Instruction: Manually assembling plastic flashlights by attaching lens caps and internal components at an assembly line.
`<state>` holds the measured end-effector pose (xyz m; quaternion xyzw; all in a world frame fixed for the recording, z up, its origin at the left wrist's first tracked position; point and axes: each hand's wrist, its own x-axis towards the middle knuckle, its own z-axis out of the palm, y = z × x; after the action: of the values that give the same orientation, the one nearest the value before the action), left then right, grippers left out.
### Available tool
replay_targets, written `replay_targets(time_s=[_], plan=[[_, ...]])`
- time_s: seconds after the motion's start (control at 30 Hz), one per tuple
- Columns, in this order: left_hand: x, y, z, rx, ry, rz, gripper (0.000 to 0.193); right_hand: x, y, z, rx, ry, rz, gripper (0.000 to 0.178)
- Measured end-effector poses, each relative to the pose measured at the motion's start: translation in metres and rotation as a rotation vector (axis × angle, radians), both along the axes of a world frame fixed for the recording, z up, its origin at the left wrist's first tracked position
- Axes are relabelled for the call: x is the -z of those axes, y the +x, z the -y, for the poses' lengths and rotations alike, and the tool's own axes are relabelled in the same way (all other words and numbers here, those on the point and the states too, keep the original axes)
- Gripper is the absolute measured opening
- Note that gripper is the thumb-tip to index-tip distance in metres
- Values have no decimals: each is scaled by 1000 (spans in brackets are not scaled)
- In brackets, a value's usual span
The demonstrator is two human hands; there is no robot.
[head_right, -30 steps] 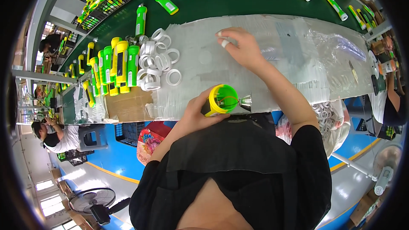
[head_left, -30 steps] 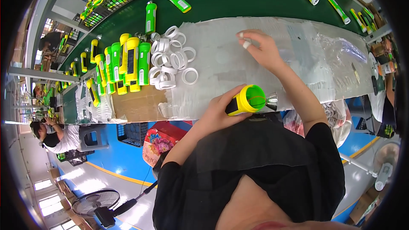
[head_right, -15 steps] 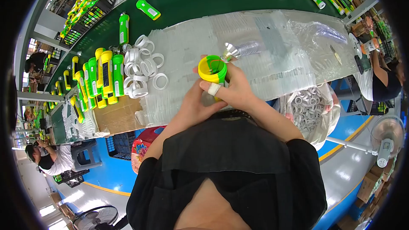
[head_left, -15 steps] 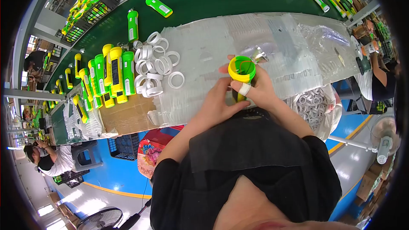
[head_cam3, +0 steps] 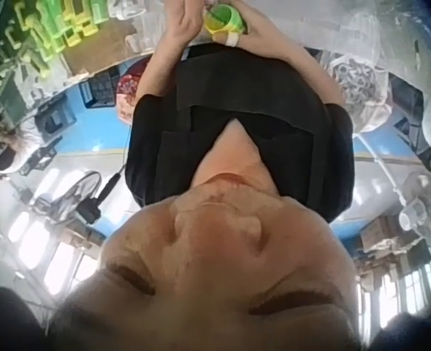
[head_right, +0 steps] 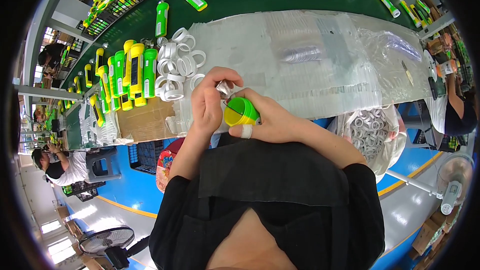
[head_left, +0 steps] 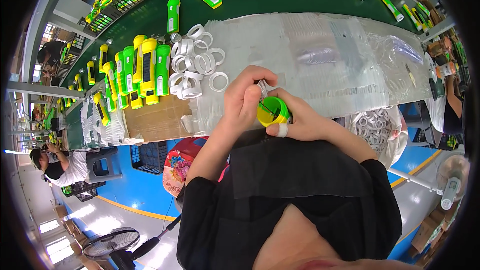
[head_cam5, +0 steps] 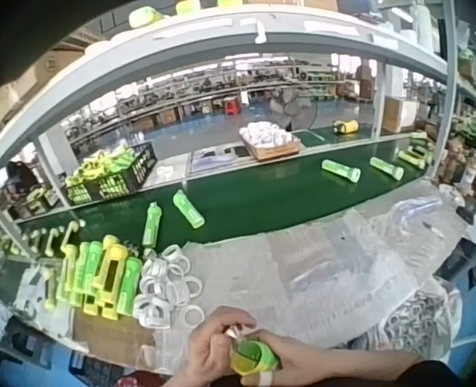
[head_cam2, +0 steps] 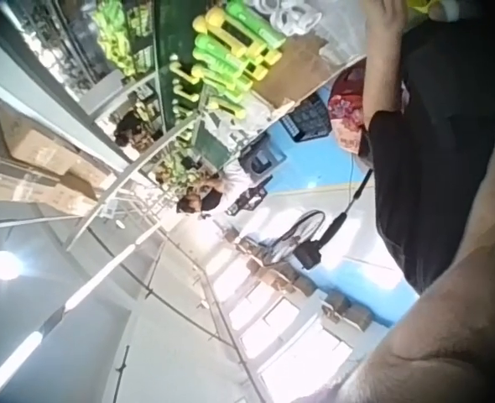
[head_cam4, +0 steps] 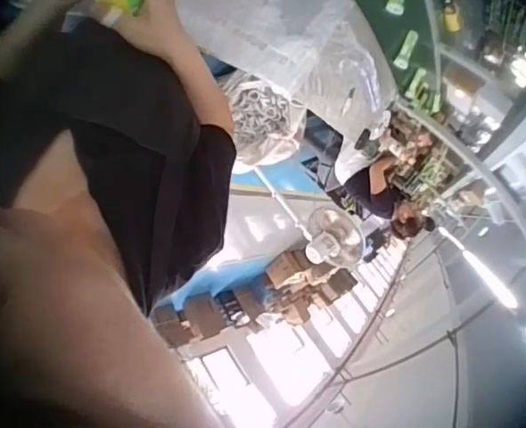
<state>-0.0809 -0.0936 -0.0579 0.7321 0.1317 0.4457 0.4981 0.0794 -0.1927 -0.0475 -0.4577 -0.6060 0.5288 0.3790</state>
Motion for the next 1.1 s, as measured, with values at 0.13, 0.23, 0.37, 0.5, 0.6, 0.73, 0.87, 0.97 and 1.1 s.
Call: replay_targets(time_s=[0.13,0.23,0.37,0.5,0.6,0.73,0.87,0.97,1.1], plan=[[-4,2,0,-54,323,-59,30,18,1,-4,120,125,-19,58],[-3,9,-2,39,532,-127,50,18,-2,-8,100,107,-181,54],[1,18,-5,-21,565,-151,55,26,-5,-9,277,55,-329,47],[30,23,-42,-355,297,-383,54,24,15,-17,363,-1,-543,41],[57,21,-71,-389,464,-673,56,20,27,-17,412,-26,-541,41],[62,23,-80,-288,557,-823,51,21,31,-15,391,-53,-534,42],[52,20,-77,-303,644,-829,48,19,30,-19,401,-81,-551,42],[29,18,-64,-260,285,-486,45,17,29,-23,371,-70,-516,42],[-12,13,-23,-49,371,-280,46,17,21,-28,234,-32,-554,35]])
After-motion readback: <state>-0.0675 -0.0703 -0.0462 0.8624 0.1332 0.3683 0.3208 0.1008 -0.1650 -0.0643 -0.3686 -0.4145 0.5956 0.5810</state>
